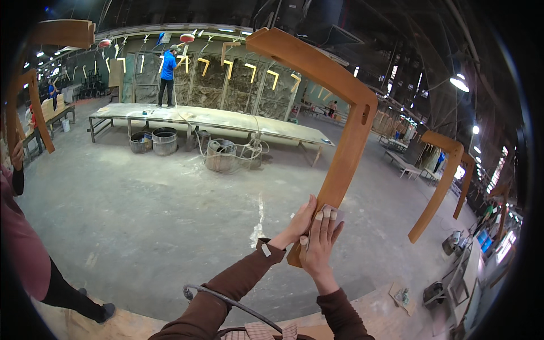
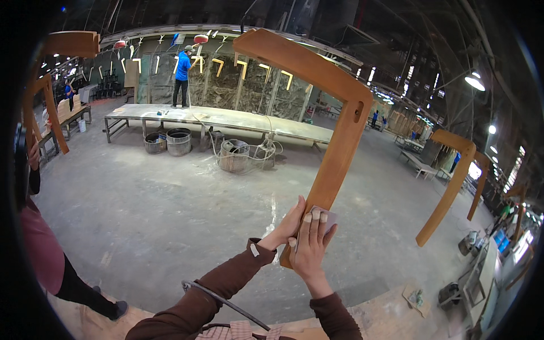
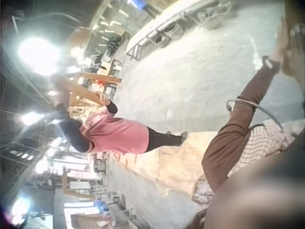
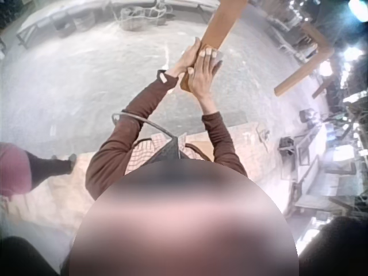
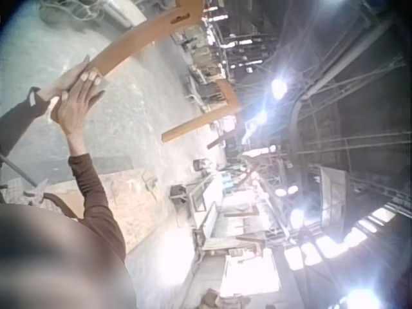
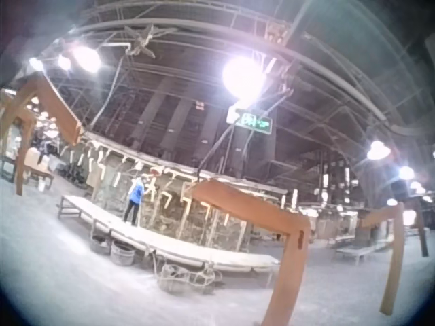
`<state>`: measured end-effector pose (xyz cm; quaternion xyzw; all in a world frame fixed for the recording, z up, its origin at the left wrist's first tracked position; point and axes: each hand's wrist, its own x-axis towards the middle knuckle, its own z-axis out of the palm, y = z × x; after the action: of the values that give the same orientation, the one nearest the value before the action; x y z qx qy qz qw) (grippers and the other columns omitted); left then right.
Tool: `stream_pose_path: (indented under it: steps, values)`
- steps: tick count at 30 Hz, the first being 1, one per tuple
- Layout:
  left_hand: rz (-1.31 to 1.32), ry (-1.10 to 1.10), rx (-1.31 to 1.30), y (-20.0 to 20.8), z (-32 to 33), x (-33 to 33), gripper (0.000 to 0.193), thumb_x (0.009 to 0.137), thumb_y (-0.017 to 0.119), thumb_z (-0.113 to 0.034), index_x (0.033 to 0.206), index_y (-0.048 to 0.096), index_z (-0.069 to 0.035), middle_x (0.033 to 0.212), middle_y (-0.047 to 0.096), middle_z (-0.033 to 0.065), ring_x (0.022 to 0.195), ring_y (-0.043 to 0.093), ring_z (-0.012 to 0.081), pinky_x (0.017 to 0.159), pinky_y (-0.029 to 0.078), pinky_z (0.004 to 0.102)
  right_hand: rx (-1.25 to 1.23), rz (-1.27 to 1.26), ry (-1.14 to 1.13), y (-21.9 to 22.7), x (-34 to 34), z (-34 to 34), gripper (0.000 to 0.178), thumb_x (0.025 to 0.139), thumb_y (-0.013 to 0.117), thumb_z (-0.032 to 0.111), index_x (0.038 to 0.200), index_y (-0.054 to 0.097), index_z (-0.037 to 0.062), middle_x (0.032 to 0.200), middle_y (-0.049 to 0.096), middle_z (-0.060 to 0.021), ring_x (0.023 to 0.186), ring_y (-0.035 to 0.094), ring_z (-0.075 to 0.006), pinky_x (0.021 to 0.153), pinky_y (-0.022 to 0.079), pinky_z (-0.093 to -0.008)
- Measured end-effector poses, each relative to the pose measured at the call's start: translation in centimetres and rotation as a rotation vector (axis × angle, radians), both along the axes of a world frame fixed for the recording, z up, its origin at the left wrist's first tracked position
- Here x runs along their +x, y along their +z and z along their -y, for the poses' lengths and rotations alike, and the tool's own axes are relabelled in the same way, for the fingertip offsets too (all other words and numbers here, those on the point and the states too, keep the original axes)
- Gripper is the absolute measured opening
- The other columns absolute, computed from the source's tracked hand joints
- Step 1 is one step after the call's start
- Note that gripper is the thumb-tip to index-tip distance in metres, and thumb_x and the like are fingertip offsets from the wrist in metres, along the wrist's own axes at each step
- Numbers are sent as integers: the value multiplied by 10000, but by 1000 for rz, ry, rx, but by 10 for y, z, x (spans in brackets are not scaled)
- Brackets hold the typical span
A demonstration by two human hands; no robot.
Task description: The person sands a wooden chair frame with sandpaper and sprays it with a handheld spray gun. They repeatedly rotate the frame to access different surfaces, alternating between sanding and spraying throughout the clip.
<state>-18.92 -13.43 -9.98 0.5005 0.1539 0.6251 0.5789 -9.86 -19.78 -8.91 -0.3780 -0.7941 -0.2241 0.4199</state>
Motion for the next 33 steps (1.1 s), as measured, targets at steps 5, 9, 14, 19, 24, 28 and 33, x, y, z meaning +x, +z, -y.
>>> stream_pose_path:
  steps: [5, 9, 14, 19, 24, 28, 33]
  values:
    - [-64, -124, 51, 0, 12, 3, 634, 983, 268, -551, 1137, 558, -8, 989, 622, 45, 925, 552, 103, 802, 445, 264, 109, -129, -42, 72, 17, -45, 582, 910, 430, 225, 1404, 286, -48, 1491, 240, -220, 1406, 159, -387, 1102, -11, -567]
    - [-111, -89, 56, 2, 9, 21, 673, 966, 245, -588, 1120, 559, -12, 917, 639, 66, 794, 617, 134, 722, 498, 286, 132, -105, -60, 75, 34, -60, 604, 880, 456, 185, 1401, 272, -60, 1489, 241, -223, 1402, 165, -395, 1100, 10, -575]
    - [-76, -55, 77, -1, -2, 25, 698, 946, 259, -619, 935, 582, -1, 836, 628, 74, 698, 612, 141, 636, 484, 269, -125, 51, -55, -73, 43, 1, 595, 832, 501, 247, 1312, 361, -76, 1424, 302, -272, 1368, 201, -448, 1073, 59, -636]
    - [-135, -81, 193, 4, -19, 19, 705, 882, 357, -676, 953, 575, -10, 824, 627, 78, 688, 622, 137, 637, 501, 277, -518, 47, 124, -189, 80, 33, 514, 816, 564, 72, 1301, 434, -35, 1403, 361, -267, 1348, 286, -411, 1085, 187, -551]
    - [-91, -163, 262, 5, -29, 15, 691, 801, 526, -684, 992, 561, -21, 810, 624, 69, 708, 624, 133, 649, 506, 278, -545, -285, 118, -166, 110, 8, 503, 832, 486, -40, 1328, 404, -59, 1372, 416, -264, 1311, 359, -409, 1085, 286, -422]
    - [-87, -197, 269, 5, -37, 18, 682, 799, 555, -669, 1009, 564, -20, 834, 625, 67, 705, 622, 131, 649, 504, 275, -440, -397, 102, -120, 121, -1, 467, 874, 387, -61, 1341, 382, -68, 1385, 410, -258, 1316, 369, -381, 1090, 286, -400]
    - [-114, -198, 202, 6, -40, 27, 609, 835, 591, -594, 1044, 571, -23, 863, 624, 67, 746, 620, 123, 670, 498, 267, -456, -481, 104, -103, 130, 7, 415, 942, 374, 21, 1347, 381, -67, 1377, 428, -250, 1316, 382, -357, 1086, 289, -388]
